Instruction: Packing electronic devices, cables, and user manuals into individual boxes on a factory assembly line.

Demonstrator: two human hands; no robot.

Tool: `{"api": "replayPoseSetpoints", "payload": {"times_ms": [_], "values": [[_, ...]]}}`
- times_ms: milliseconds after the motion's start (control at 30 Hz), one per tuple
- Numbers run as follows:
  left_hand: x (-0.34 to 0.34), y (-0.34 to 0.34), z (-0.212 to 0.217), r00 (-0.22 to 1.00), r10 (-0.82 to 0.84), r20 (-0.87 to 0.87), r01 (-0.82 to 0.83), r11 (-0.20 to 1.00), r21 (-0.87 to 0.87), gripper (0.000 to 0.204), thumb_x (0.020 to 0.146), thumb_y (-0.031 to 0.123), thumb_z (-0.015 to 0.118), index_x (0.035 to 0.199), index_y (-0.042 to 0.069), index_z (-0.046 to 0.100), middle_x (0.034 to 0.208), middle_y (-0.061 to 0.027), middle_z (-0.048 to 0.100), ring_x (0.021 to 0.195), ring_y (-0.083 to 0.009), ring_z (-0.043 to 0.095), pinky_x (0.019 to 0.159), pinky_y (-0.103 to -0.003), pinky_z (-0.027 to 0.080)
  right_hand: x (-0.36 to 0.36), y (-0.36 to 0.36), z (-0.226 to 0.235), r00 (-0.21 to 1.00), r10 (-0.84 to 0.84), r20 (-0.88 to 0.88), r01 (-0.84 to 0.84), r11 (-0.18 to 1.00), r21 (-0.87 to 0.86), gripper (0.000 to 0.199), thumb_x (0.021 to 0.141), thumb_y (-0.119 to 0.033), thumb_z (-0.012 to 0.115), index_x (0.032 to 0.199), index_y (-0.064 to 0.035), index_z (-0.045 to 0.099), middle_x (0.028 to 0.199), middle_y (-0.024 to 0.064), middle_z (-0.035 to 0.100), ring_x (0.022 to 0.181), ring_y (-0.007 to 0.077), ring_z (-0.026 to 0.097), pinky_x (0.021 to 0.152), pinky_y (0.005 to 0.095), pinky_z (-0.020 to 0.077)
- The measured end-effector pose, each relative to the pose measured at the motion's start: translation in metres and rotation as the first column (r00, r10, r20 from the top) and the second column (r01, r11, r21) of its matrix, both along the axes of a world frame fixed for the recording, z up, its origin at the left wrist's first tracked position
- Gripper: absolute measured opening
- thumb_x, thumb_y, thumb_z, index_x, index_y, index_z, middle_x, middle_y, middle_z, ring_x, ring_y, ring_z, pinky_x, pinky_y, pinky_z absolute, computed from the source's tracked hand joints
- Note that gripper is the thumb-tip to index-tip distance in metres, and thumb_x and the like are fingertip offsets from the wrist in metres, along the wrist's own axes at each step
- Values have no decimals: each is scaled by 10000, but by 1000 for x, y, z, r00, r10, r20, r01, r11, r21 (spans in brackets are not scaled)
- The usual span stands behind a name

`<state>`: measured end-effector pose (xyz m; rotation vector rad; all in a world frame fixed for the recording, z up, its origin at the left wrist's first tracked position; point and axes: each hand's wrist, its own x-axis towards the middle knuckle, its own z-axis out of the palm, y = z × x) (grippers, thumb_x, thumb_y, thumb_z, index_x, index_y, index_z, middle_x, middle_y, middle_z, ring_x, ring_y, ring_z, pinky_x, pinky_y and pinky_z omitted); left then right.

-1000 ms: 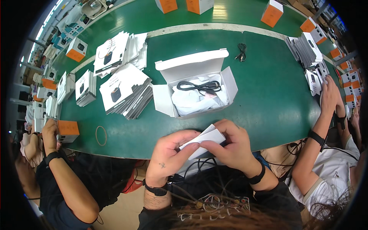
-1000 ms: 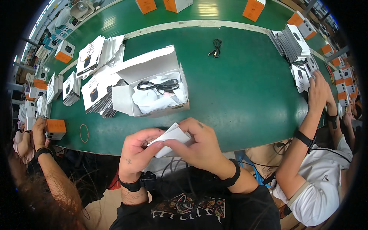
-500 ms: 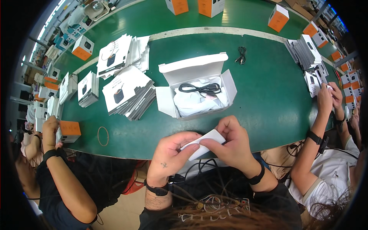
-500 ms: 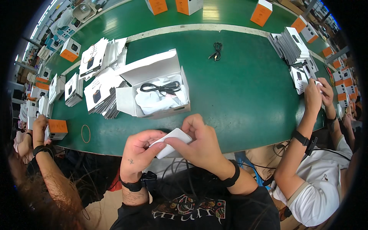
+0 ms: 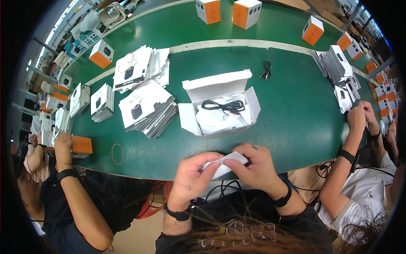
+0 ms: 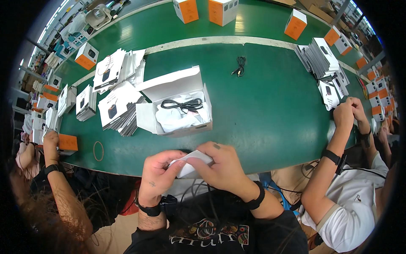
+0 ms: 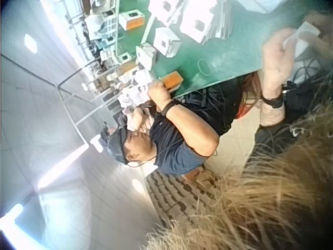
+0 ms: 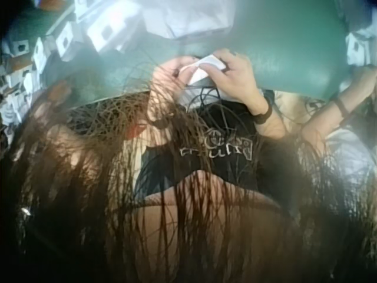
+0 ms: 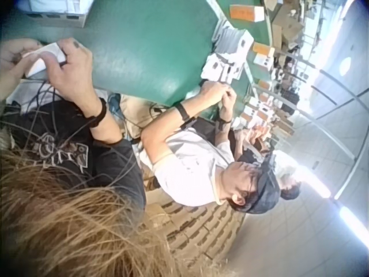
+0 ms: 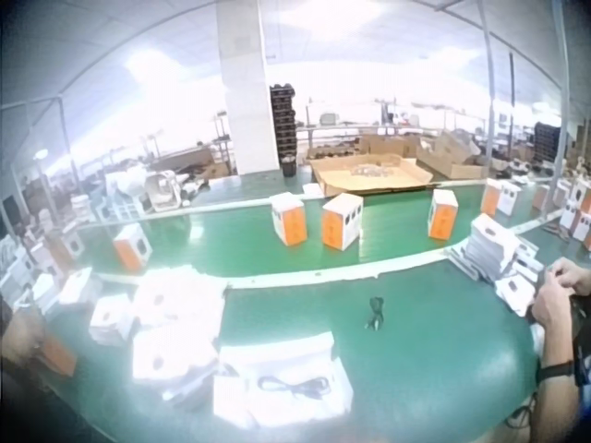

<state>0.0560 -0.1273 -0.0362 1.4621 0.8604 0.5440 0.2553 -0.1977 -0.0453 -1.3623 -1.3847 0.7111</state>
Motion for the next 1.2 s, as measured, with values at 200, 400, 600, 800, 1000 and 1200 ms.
{"api": "replayPoseSetpoints", "payload": {"times_ms": [200, 400, 600, 800, 1000, 1200], "values": [[7, 8, 22, 994, -62, 85, 70, 993, -94, 200, 942, -34, 706, 1141, -32, 730, 980, -78, 755, 887, -107, 682, 776, -257, 556, 4, -11, -1, 998, 45, -40, -46, 999, -8, 122, 889, -111, 794, 942, -41, 710, 824, 96, 688, 731, 247, 704, 672, 345, 548], [0, 9, 4, 965, -247, -85, 256, 959, 120, 134, 959, 103, 731, 1067, 25, 744, 790, -60, 720, 652, -141, 649, 630, -300, 532, -1, -6, 4, 987, 65, -146, -63, 998, 14, 184, 842, -126, 844, 949, -42, 720, 897, 82, 697, 761, 219, 687, 674, 313, 524], [3, 2, 13, 998, -66, 10, 67, 978, -197, 125, 899, -82, 689, 1006, -53, 746, 829, -101, 750, 710, -118, 706, 631, -252, 553, 3, -11, -7, 990, -15, -137, 9, 999, -46, 113, 844, -94, 836, 908, -48, 754, 866, 72, 708, 757, 205, 682, 681, 305, 523], [-2, 8, 10, 989, -101, 107, 122, 970, -211, 191, 936, -7, 745, 1121, -51, 724, 907, -100, 753, 817, -119, 726, 708, -249, 605, 8, -10, -3, 988, 60, -145, -59, 998, 12, 90, 842, -74, 823, 921, -47, 788, 836, 72, 718, 718, 159, 678, 636, 291, 517], [-4, 4, -4, 988, -57, 145, 81, 983, -166, 114, 922, -30, 749, 1032, -40, 774, 912, -90, 759, 748, -119, 727, 662, -241, 590, 8, -12, -13, 985, 89, -149, -77, 993, 86, 165, 809, 11, 845, 956, -19, 778, 801, 97, 725, 663, 150, 697, 584, 281, 535], [-3, 7, -2, 983, -78, 164, 104, 983, -154, 106, 929, -62, 722, 1023, -40, 765, 912, -100, 761, 713, -122, 721, 613, -240, 577, 15, -15, 6, 994, 42, 100, -54, 990, 127, 79, 851, 8, 815, 918, -11, 778, 752, 98, 703, 655, 176, 686, 580, 295, 529]]}}
